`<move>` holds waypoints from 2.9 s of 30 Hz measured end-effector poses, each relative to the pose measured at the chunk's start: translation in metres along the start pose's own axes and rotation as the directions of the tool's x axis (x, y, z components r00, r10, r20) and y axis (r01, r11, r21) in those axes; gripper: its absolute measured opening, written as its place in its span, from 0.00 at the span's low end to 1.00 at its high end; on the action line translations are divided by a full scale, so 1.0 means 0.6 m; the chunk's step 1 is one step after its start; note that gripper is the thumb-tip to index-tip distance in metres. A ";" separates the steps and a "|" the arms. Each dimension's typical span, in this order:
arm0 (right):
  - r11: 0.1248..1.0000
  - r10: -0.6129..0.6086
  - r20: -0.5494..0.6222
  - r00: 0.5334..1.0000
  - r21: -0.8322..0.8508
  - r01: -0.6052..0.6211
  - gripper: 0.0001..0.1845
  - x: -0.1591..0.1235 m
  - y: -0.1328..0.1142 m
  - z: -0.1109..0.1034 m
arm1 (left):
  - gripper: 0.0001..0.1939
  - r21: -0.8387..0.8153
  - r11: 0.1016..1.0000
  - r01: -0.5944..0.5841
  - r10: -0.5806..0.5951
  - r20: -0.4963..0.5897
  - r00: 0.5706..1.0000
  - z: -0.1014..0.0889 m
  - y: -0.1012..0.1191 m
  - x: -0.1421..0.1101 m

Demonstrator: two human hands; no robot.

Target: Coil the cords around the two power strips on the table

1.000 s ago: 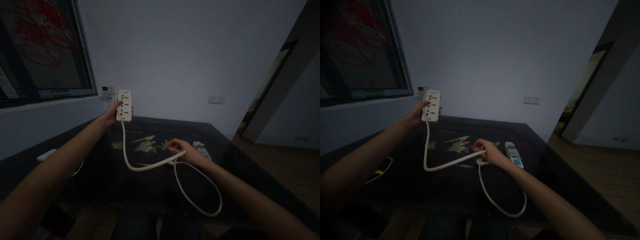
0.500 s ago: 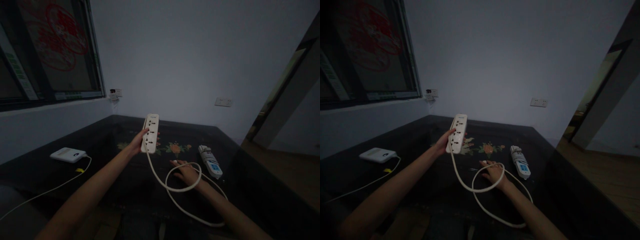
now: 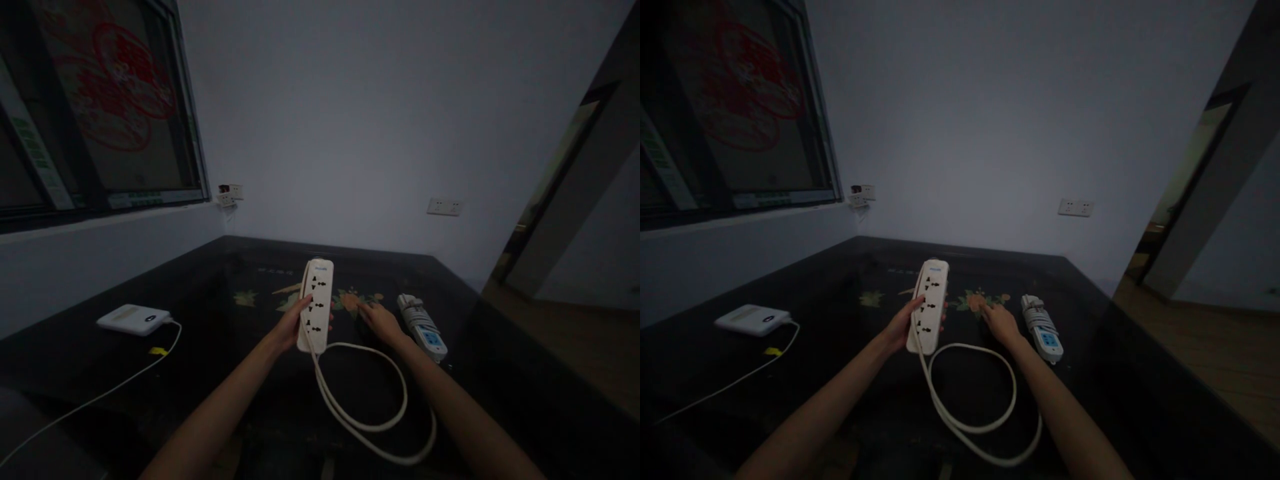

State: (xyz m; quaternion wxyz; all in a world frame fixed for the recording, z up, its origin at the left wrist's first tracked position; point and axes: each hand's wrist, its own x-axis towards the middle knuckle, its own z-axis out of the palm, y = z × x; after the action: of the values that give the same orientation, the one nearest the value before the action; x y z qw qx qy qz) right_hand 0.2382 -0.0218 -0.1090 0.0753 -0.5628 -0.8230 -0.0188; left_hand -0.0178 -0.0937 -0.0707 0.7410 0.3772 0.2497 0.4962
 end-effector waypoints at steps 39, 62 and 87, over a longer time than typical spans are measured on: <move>0.636 0.060 -0.519 0.853 0.678 0.368 0.17 -0.327 -0.242 -0.125 | 0.41 0.663 0.685 -0.301 0.399 0.004 0.917 0.134 -0.099 -0.182; 0.761 -0.056 -0.542 0.838 0.521 0.388 0.19 -0.321 -0.244 -0.114 | 0.29 0.716 0.680 -0.158 0.374 -0.153 0.915 0.145 -0.113 -0.206; 0.708 -0.020 -0.485 0.874 0.611 0.355 0.13 -0.326 -0.244 -0.115 | 0.29 0.680 0.701 -0.217 0.438 -0.171 0.883 0.143 -0.097 -0.203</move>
State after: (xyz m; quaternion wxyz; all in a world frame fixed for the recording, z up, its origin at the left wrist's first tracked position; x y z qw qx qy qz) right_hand 0.1785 -0.2640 -0.0612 0.4597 -0.3858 -0.7857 0.1497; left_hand 0.0314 -0.2458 -0.0675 0.4138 0.5607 0.4484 0.5598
